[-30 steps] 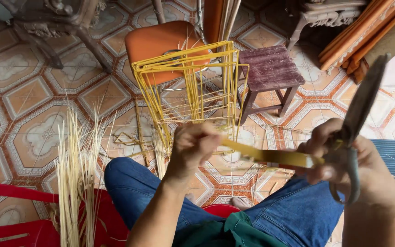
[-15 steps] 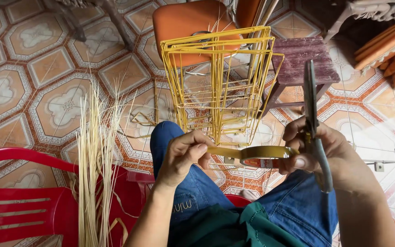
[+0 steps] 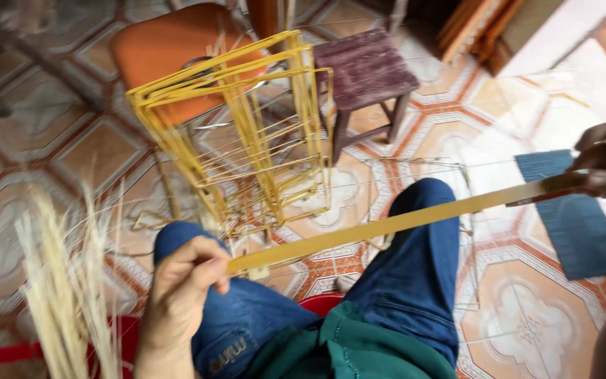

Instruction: The person sits working on their lap, cutting long thin bamboo strips to length with scissors and wrapping tape around the strip ends. They attach the cut strips onto a yellow bamboo frame structure on the floor, building up the frame by fitting each strip between its bars.

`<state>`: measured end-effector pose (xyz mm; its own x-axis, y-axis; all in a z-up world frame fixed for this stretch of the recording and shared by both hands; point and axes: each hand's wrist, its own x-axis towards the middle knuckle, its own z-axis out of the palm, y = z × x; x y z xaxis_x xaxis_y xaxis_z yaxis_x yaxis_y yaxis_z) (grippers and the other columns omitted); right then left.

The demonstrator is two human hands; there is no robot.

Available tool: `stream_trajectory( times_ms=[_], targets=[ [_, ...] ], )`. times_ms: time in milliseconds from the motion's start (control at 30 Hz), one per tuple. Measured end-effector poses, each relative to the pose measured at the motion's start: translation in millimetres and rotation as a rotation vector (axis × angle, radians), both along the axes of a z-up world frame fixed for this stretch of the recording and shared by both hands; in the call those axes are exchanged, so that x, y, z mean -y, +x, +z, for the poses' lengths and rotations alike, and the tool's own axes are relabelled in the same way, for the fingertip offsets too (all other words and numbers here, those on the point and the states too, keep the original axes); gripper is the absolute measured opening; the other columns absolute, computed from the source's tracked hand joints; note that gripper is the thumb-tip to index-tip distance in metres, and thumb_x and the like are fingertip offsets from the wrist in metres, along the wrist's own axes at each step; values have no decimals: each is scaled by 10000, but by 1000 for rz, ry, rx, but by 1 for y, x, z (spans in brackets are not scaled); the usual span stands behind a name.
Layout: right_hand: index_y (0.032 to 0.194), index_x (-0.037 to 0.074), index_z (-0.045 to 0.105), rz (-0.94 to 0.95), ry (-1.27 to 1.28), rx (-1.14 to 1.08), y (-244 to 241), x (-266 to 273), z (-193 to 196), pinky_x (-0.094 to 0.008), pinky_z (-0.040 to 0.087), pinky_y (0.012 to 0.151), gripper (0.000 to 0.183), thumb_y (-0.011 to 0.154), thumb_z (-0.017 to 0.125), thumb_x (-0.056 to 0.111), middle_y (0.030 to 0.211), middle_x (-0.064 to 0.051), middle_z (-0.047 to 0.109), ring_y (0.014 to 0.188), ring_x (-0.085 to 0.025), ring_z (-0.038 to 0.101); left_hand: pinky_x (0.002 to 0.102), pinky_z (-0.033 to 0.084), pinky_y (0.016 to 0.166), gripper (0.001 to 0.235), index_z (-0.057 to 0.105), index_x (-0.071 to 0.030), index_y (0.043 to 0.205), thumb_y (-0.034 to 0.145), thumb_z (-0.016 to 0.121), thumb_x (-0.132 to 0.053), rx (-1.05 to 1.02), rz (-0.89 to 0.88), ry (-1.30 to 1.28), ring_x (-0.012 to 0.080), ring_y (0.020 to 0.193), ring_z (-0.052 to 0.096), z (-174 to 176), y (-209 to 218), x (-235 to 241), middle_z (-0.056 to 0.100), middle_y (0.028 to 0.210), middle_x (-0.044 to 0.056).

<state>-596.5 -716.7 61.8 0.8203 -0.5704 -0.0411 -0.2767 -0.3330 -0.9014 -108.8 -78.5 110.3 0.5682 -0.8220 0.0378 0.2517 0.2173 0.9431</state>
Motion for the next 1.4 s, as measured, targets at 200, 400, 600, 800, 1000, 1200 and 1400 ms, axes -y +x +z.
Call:
stream_trajectory(
  times_ms=[200,400,600,800,1000,1200,1400],
  targets=[
    [1173,39,653,-186,103,270,106,-146,47,-274,575,696,350,839,759,40,851,-77,705,773,-127,696,292,469,725,147,652,45,926,965,606,-88,-13,64,84,152,759,576,-4,1,-2,614,808,85],
    [1178,35,668,-173,148,316,111,-147,33,-297,567,716,319,879,779,51,779,-37,637,775,-111,648,306,471,728,174,645,58,915,969,580,-94,19,90,115,166,753,574,-14,6,0,607,782,106],
    [1158,51,665,-158,174,306,132,-157,32,-307,576,707,310,863,761,50,785,-33,675,764,-120,669,325,505,782,133,628,18,976,949,566,-97,77,158,141,188,791,613,18,-12,15,637,850,116],
    [1127,61,672,-161,307,335,146,-159,16,-376,644,700,280,868,775,88,789,17,632,769,-100,662,416,468,1064,180,678,-64,1106,931,633,-60,1229,511,345,261,1187,663,81,-47,60,709,1202,125],
    [1126,86,674,-185,311,315,150,-159,5,-385,648,683,316,837,785,149,778,-9,653,776,-131,695,597,374,1128,202,734,-115,1107,917,670,-142,1526,196,365,242,974,738,74,-59,107,775,1032,80],
    [1167,83,659,-252,316,323,137,-147,-26,-225,502,590,414,824,820,249,837,-19,685,714,-96,636,419,573,813,214,694,-89,1023,1015,620,-289,1444,-221,712,281,826,729,92,-69,144,722,889,91],
    [1202,55,647,-183,444,527,133,-136,-59,-184,437,482,448,869,841,283,806,-10,637,607,-71,562,429,554,911,343,637,40,1230,910,625,-83,1283,-19,97,346,1041,678,67,-107,199,650,1211,209]
  ],
)
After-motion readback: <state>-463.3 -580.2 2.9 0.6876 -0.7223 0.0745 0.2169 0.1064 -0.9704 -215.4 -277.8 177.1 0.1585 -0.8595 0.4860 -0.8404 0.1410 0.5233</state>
